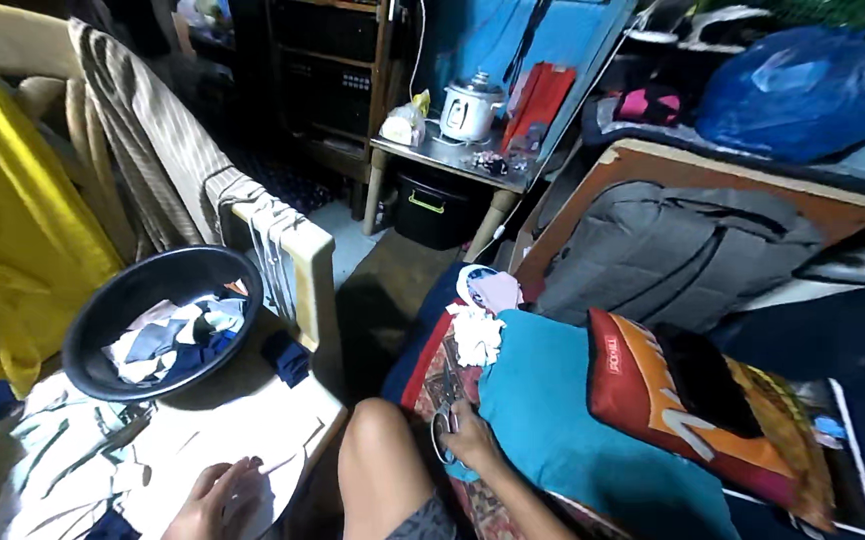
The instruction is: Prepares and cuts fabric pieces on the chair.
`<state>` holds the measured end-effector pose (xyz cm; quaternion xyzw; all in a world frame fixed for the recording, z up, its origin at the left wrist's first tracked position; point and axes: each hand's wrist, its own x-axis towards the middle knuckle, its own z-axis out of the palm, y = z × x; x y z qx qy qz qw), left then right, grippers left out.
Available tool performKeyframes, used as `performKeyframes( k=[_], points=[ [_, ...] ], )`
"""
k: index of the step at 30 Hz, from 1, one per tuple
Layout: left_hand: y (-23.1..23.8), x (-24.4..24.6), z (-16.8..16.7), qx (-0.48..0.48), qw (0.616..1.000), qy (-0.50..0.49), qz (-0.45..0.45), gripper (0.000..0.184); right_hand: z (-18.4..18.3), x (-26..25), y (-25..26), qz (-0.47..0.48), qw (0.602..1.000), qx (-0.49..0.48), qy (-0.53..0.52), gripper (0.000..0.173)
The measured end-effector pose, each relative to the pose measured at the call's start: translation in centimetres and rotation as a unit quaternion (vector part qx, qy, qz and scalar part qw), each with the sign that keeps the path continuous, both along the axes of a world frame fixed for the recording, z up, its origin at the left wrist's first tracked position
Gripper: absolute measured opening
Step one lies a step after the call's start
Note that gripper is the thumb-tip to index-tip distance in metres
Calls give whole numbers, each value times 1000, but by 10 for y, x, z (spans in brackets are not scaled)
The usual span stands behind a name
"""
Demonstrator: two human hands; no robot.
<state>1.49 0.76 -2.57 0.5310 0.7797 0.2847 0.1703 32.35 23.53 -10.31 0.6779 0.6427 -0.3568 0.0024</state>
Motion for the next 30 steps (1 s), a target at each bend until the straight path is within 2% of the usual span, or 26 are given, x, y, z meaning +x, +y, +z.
performKeyframes(
  k=[2, 4, 7, 9, 11, 14, 16, 17, 18, 19, 21, 23, 27, 29, 30],
  points=[
    [2, 3, 2, -12, 1000, 20, 17, 38, 0, 4, 3, -82, 992, -5, 93, 65],
    [2, 5, 3, -14, 999, 30, 26, 27, 6, 7, 2, -185, 958, -8, 220, 55],
    [3, 7, 3, -28, 998, 35, 37, 19, 25, 5, -1, -311, 860, 15, 405, 28],
    [5, 8, 2, -26, 998, 38, 36, 18, 45, 2, -10, -335, 781, 6, 527, 31],
    [9, 9, -1, -5, 998, 47, 37, 19, 61, 4, -26, -252, 717, -15, 649, 33],
    [9, 16, -1, -4, 997, 55, 55, 18, 75, 6, -47, -6, 661, -158, 733, 32],
    [7, 20, 4, -31, 997, 53, 57, 16, 76, -3, -62, 146, 617, -276, 722, 59],
    [6, 21, 7, -42, 996, 52, 57, 16, 77, -10, -72, 185, 608, -324, 701, 71],
    [5, 23, 8, -51, 996, 49, 58, 17, 78, -16, -83, 196, 612, -367, 672, 77],
    [3, 24, 8, -50, 996, 51, 61, 17, 79, -21, -95, 198, 633, -396, 635, 76],
    [0, 26, 1, -20, 995, 72, 67, 16, 81, -30, -112, 179, 718, -403, 539, 63],
    [0, 28, -8, 28, 993, 90, 68, 14, 81, -41, -119, 180, 778, -389, 459, 65],
    [11, 34, -17, 85, 989, 103, 59, 12, 80, -56, -122, 169, 820, -366, 406, 57],
    [16, 44, -12, 29, 993, 84, 76, 16, 81, -58, -122, 162, 834, -353, 392, 48],
    [17, 50, -4, -32, 994, 63, 87, 21, 81, -60, -123, 160, 840, -348, 384, 44]
  ],
)
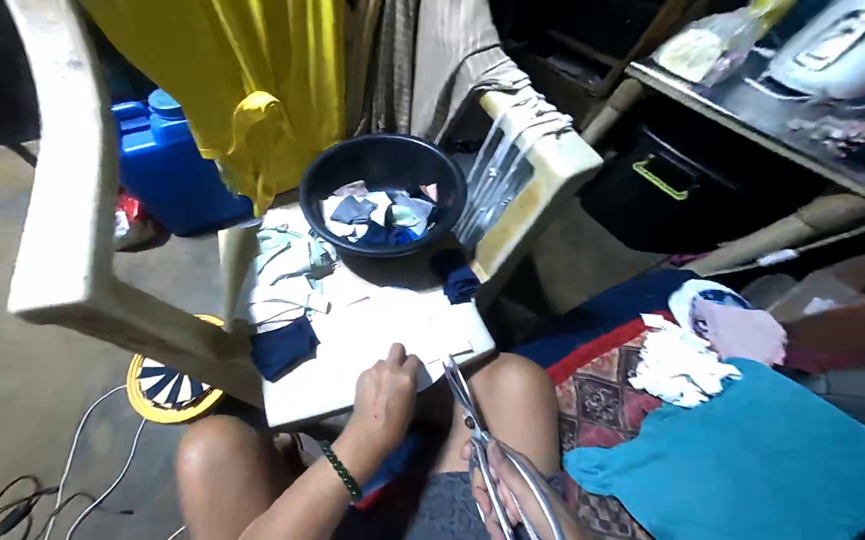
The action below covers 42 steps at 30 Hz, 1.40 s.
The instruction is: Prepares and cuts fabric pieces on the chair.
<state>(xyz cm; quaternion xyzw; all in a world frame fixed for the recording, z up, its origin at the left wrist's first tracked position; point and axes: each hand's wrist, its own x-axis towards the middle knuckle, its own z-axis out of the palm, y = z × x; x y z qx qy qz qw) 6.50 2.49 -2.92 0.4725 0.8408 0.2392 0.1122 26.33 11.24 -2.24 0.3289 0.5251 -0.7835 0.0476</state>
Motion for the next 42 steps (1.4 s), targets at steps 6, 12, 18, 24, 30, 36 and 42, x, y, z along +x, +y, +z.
performKeyframes(
  k=[6, 12, 18, 24, 30, 36, 42],
  points=[
    [-9, 16, 25, -150, 987, -44, 23, 34, -1, -4, -2, -11, 999, 28, -25, 39],
    [-25, -2, -2, 16, 999, 2, 51, 18, -3, -4, -2, -8, 999, 33, -24, 38],
    [-16, -4, -20, 113, 993, 46, 7, 12, -3, -4, -1, -7, 999, 32, -33, 39],
    [14, 15, -25, 124, 991, 53, 7, 16, 0, -6, 2, 7, 997, 56, -46, 39],
    [26, 17, -28, 126, 991, 32, 18, 16, 2, -4, 9, 39, 992, 110, -55, 39],
    [26, 15, -46, 206, 975, 84, 0, 9, -2, -2, 9, 49, 989, 131, -54, 42],
    [27, 12, -53, 244, 965, 93, 8, 6, -3, -4, 11, 44, 991, 115, -56, 43]
  ],
)
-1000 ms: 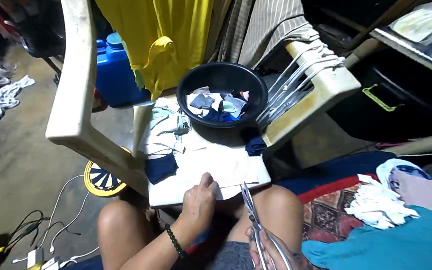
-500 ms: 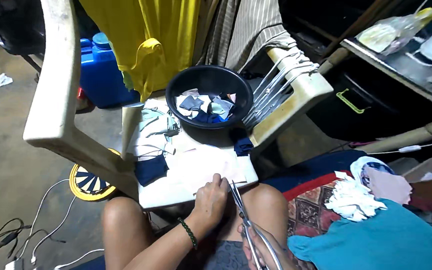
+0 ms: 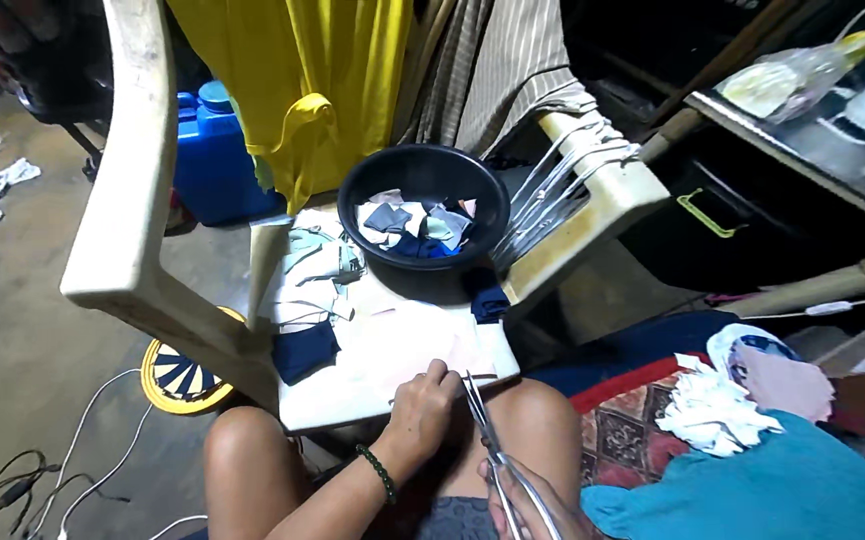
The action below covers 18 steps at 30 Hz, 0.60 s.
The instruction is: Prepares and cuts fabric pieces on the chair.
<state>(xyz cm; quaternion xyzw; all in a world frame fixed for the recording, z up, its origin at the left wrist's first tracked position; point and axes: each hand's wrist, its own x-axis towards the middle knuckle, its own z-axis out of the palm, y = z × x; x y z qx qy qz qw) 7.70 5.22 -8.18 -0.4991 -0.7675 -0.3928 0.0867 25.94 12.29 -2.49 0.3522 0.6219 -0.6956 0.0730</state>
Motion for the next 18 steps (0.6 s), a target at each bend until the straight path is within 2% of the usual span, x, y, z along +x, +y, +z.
performKeyframes(
  k=[10, 18],
  points=[
    [-1, -2, -2, 14, 1000, -2, -4, 8, 1, -18, 14, 4, 1000, 20, -22, 47],
    [-1, -2, -1, 17, 1000, -8, 0, 9, 0, -21, 33, 58, 995, 66, -47, 55]
  ],
)
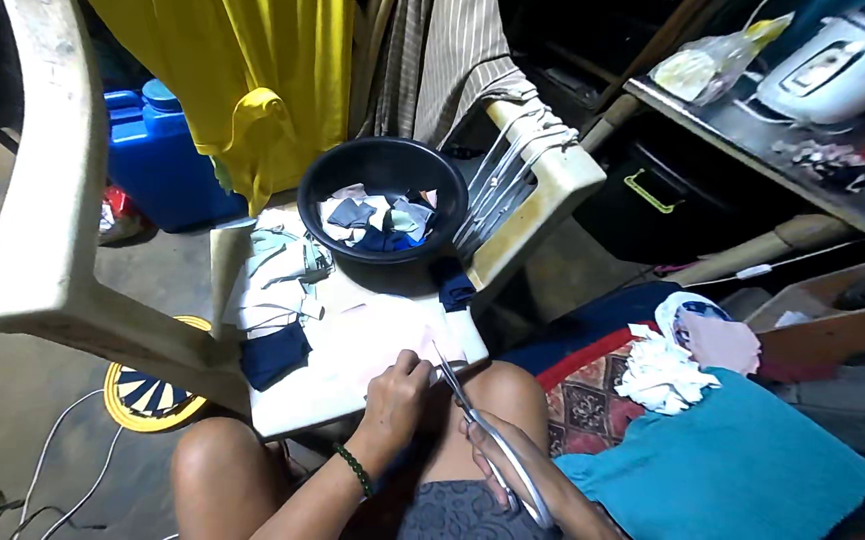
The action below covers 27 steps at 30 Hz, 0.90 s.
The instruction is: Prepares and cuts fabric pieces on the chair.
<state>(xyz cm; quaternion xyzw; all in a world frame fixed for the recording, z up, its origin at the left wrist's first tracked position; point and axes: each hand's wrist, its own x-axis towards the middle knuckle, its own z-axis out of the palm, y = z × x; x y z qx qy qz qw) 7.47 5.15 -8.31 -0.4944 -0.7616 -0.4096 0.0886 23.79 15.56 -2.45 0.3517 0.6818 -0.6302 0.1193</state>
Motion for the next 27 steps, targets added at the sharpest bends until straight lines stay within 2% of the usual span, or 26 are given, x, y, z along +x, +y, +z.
performKeyframes(
  k=[3, 7, 11, 13, 17, 27],
  points=[
    [-1, -2, 6, 6, 999, -47, -4, 10, 0, 2, 6, 24, 999, 23, -7, 59],
    [-1, -16, 25, 13, 997, -75, 22, 15, 2, 1, 8, 38, 998, 44, -19, 55],
    [-4, -25, 31, -98, 989, -110, 13, 17, 4, -1, 8, 48, 996, 63, -36, 54],
    [-3, -24, 29, -123, 987, -107, 6, 19, 5, -1, 8, 52, 995, 71, -39, 54],
    [-4, -21, 26, -112, 989, -98, -1, 20, 4, 1, 6, 47, 996, 74, -31, 52],
    [-7, -22, 24, -94, 991, -89, -15, 15, 2, 2, 5, 42, 998, 54, -14, 60]
  ],
)
